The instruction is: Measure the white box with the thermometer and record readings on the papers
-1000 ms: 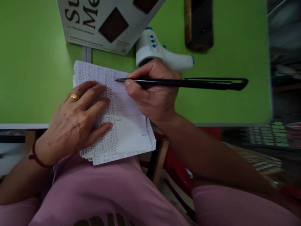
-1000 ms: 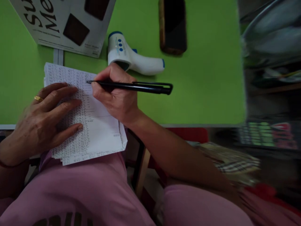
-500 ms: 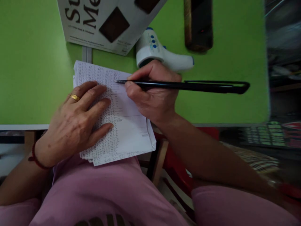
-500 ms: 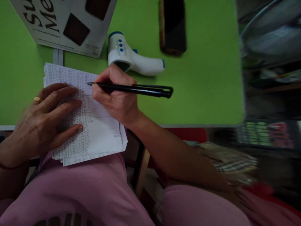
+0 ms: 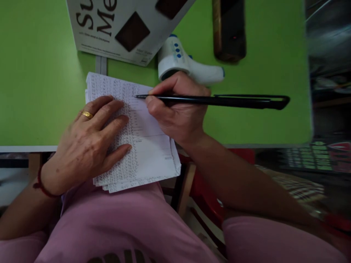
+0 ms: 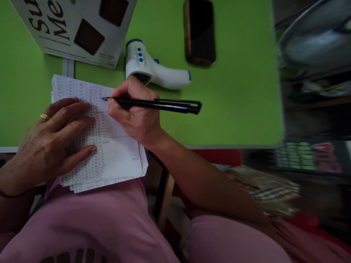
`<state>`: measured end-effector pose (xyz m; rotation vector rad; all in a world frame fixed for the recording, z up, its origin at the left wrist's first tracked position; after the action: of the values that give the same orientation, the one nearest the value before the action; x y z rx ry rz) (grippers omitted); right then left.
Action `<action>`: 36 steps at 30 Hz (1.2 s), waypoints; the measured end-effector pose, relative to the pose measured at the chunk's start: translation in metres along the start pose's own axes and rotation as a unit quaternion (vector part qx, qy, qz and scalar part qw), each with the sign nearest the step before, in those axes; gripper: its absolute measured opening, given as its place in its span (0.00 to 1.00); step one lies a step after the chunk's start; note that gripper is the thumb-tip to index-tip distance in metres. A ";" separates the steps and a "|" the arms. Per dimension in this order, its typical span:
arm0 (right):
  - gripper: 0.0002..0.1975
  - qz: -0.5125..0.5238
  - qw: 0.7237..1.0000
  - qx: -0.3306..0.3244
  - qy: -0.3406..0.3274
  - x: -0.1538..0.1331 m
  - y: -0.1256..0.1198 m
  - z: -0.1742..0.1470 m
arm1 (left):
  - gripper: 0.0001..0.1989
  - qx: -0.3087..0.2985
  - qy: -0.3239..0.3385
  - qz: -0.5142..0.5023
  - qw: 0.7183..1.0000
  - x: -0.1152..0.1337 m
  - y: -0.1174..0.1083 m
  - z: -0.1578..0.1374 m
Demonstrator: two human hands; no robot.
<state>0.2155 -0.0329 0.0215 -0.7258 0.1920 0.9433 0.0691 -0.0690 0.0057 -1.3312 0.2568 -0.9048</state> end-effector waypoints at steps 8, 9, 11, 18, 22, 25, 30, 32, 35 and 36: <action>0.05 -0.022 0.999 -0.011 0.036 0.007 0.001 -0.001 | 0.20 0.012 -0.002 -0.030 0.999 0.000 -0.003 0.001; 0.04 -0.027 0.999 -0.016 0.041 0.008 0.001 -0.001 | 0.21 0.014 -0.001 -0.030 0.999 0.000 -0.003 0.001; 0.05 -0.032 0.998 -0.013 0.044 0.008 0.001 -0.001 | 0.21 0.014 -0.003 -0.035 0.999 0.000 -0.003 0.000; 0.06 -0.023 0.999 0.014 0.041 0.006 -0.002 0.000 | 0.20 0.018 0.001 -0.026 1.000 0.001 -0.004 0.001; 0.06 -0.046 0.997 -0.014 0.062 0.011 0.001 -0.002 | 0.21 0.017 0.007 -0.009 1.000 0.002 -0.004 0.001; 0.07 -0.030 0.997 -0.021 0.072 0.014 0.003 -0.004 | 0.20 0.018 0.003 -0.010 1.000 0.001 -0.004 0.001; 0.05 -0.007 0.996 -0.024 0.080 0.021 0.002 -0.006 | 0.20 0.023 0.006 -0.008 1.000 0.002 -0.005 0.001; 0.05 -0.001 0.997 -0.008 0.071 0.020 -0.001 -0.006 | 0.19 0.022 0.003 -0.010 1.000 0.001 -0.005 0.001; 0.06 0.003 0.998 0.010 0.059 0.017 -0.004 -0.004 | 0.19 0.019 0.003 -0.011 1.000 0.000 -0.004 0.001; 0.07 0.001 0.998 0.014 0.055 0.015 -0.004 -0.004 | 0.20 0.020 0.004 -0.012 1.000 0.001 -0.004 0.001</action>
<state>0.2280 -0.0268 0.0142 -0.7516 0.3019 0.9006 0.0682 -0.0687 0.0099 -1.2955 0.2282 -0.9324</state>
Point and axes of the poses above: each hand's wrist, its own z-axis towards the middle knuckle, its own y-axis out of the palm, x = y × z, the point moved 9 cm from there along z, towards the middle knuckle, and after that the axes turned 8 degrees about -y, right-handed, at the moved point
